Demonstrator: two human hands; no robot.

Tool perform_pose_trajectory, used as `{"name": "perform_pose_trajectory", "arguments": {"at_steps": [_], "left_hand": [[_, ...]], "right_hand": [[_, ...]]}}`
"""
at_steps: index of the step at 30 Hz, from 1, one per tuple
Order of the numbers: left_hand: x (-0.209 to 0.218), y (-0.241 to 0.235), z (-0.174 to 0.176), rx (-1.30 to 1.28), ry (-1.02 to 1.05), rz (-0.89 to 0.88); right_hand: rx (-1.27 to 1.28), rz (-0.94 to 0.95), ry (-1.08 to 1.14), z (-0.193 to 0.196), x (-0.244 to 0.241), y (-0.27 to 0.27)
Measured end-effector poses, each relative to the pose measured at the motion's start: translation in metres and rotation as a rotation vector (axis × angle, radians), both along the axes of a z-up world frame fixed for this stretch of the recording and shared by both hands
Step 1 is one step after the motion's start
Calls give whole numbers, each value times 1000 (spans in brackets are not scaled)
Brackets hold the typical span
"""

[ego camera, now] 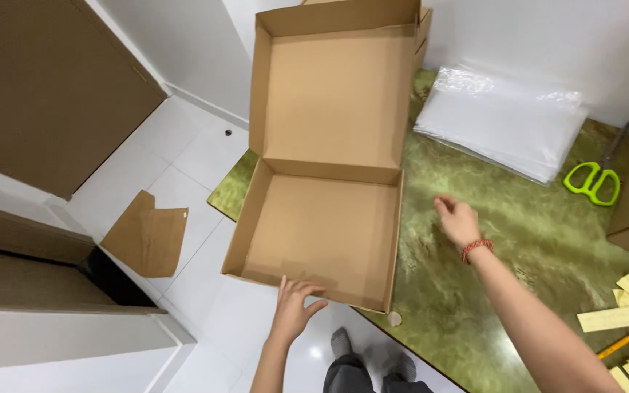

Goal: Unpack a shirt from a box, remove it from its plastic sleeve, hang it on a clothing rack, and stack the empty box.

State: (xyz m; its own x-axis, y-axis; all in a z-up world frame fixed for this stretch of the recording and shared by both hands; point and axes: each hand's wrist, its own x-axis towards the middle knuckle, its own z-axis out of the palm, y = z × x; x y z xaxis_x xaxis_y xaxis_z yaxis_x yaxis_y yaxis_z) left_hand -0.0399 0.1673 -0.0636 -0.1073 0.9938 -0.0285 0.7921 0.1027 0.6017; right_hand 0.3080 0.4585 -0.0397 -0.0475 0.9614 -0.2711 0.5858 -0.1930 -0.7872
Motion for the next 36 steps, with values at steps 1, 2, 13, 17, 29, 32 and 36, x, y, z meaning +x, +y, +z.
{"name": "perform_pose_trajectory", "arguments": {"at_steps": [1,2,13,17,29,32,36], "left_hand": [[4,-2,-1,2,2,8],[7,-3,-2,30,6,18],[10,3,-4,175,-18,8],[11,19,-9,215,4,-19],[45,74,-11,265,-7,-99],[54,89,-3,209,-14,-160],[60,101,4,124,-12,-220]], "right_hand": [[2,8,2,11,-11,12],[57,33,21,22,-22,24],[140,111,-384,115,-108,120],[226,42,-478,89,-108,144],[206,39,-274,91,-93,104],[231,-9,-218,100,-89,98],[389,-102,-217,113,-80,100]]}}
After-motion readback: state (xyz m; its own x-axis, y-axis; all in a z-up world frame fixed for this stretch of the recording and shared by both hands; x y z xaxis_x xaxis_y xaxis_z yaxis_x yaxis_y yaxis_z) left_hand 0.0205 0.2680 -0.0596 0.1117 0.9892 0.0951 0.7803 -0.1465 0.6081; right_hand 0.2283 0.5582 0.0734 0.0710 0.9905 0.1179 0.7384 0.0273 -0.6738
